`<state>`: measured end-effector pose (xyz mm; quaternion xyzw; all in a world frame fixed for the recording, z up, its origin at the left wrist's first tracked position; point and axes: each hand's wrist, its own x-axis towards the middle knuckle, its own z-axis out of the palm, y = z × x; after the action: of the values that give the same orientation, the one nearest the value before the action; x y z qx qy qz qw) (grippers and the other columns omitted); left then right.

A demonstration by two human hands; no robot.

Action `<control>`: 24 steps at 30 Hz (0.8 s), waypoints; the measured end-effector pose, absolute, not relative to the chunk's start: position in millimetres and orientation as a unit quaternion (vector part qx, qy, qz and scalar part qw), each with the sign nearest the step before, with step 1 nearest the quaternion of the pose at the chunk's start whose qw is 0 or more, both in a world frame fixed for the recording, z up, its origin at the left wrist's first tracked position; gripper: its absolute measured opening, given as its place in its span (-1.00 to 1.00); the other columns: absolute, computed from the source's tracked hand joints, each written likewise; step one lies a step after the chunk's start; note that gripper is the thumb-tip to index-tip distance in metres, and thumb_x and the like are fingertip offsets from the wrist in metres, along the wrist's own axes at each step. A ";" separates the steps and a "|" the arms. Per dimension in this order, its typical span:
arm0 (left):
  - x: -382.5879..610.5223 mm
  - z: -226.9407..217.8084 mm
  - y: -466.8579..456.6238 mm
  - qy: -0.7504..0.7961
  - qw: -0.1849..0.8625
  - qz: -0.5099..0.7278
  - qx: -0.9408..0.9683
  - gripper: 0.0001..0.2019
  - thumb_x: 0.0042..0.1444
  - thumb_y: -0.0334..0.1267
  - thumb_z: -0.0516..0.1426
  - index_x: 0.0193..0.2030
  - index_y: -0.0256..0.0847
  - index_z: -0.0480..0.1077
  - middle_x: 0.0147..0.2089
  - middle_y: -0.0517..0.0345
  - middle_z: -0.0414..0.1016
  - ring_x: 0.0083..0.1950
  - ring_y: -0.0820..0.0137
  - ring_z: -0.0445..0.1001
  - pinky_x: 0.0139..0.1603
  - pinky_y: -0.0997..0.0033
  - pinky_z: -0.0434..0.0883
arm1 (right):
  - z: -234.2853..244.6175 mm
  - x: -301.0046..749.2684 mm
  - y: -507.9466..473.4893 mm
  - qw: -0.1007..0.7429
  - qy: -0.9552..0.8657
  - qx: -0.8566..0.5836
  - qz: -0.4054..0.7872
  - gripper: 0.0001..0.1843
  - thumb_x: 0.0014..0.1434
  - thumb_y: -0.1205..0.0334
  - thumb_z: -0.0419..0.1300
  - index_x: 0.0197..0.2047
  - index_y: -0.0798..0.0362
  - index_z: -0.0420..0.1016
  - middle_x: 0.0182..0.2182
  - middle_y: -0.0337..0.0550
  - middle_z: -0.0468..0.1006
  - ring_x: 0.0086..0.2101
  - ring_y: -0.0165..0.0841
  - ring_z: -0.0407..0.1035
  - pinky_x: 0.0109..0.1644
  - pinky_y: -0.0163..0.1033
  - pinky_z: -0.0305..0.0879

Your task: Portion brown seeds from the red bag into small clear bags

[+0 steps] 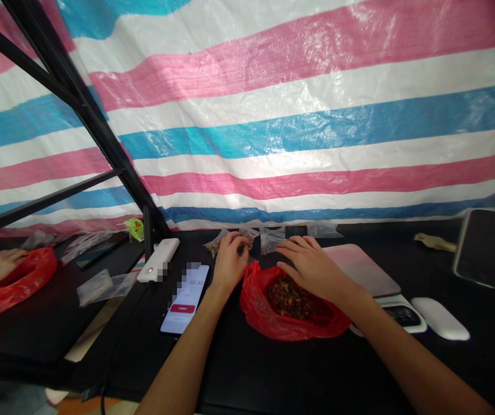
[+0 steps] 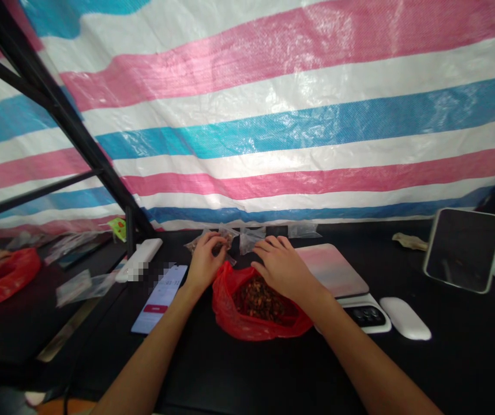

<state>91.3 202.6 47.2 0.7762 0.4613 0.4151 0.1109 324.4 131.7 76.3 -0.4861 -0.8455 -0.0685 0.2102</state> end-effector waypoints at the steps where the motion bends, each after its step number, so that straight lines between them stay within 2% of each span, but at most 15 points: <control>1: 91.4 48.6 202.6 0.452 0.114 0.439 0.768 -0.83 0.25 -0.43 0.12 -0.15 -0.14 0.53 0.03 -0.01 0.48 0.13 0.19 0.47 0.23 0.12 0.42 | 74.2 324.7 132.0 0.208 -0.843 -0.490 -0.073 -0.69 0.42 0.13 0.14 0.13 0.02 0.56 0.09 0.00 0.63 0.09 -0.02 0.37 0.18 0.13 0.18; 6: 91.1 51.5 203.3 0.443 0.126 0.515 0.723 -0.75 0.26 -0.49 0.01 -0.23 -0.15 0.48 -0.10 0.06 0.50 -0.01 0.28 0.51 0.09 0.25 0.45 | 72.3 326.8 133.5 0.219 -0.825 -0.511 -0.102 -0.60 0.45 0.06 0.12 0.21 0.05 0.51 0.20 0.01 0.56 0.18 0.02 0.31 0.25 0.16 0.10; 9: 91.5 45.3 203.8 0.491 0.108 0.465 0.729 -0.84 0.27 -0.31 0.15 -0.04 -0.15 0.47 0.00 -0.01 0.50 0.10 0.17 0.48 0.17 0.13 0.42 | 74.7 326.6 134.1 0.226 -0.817 -0.519 -0.105 -0.62 0.45 0.08 0.11 0.19 0.05 0.54 0.15 0.00 0.59 0.16 0.00 0.31 0.24 0.13 0.09; 12: 91.4 37.2 203.3 0.530 0.078 0.354 0.766 -0.66 0.22 -0.13 0.26 0.09 -0.15 0.45 0.06 -0.08 0.51 0.19 0.05 0.40 0.27 0.00 0.35 | 76.2 326.5 135.7 0.233 -0.813 -0.523 -0.104 -0.70 0.45 0.10 0.12 0.09 0.00 0.59 0.07 -0.06 0.63 0.11 -0.05 0.34 0.21 0.08 0.09; 17: 90.1 36.0 202.9 0.545 0.065 0.279 0.788 -0.85 0.20 -0.30 0.22 -0.09 -0.17 0.45 -0.06 -0.04 0.54 0.09 0.08 0.41 0.19 0.07 0.39 | 80.8 331.1 138.4 0.266 -0.783 -0.549 -0.119 -0.76 0.45 0.19 0.12 -0.04 -0.03 0.63 -0.06 -0.13 0.68 0.04 -0.13 0.39 0.15 0.03 0.08; 22: 92.3 41.9 202.1 0.556 0.086 0.337 0.755 -0.90 0.17 -0.37 0.18 -0.18 -0.15 0.37 -0.11 0.05 0.44 -0.06 0.22 0.46 0.02 0.22 0.42 | 86.8 341.4 142.0 0.318 -0.741 -0.575 -0.138 -0.78 0.38 0.29 0.14 -0.05 -0.04 0.63 -0.08 -0.14 0.70 0.00 -0.15 0.45 0.11 -0.01 0.13; 24: 93.8 43.1 201.3 0.550 0.084 0.373 0.743 -0.90 0.17 -0.38 0.17 -0.20 -0.13 0.34 -0.12 0.09 0.41 -0.11 0.27 0.47 -0.03 0.27 0.42 | 88.5 344.2 148.0 0.311 -0.732 -0.592 -0.132 -0.77 0.37 0.29 0.14 -0.04 -0.05 0.62 -0.07 -0.14 0.70 -0.02 -0.14 0.48 0.10 -0.03 0.17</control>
<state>93.8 201.3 43.1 0.7427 0.5499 0.3727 0.0837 344.2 148.0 88.5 -0.5915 -0.7319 -0.1317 0.3115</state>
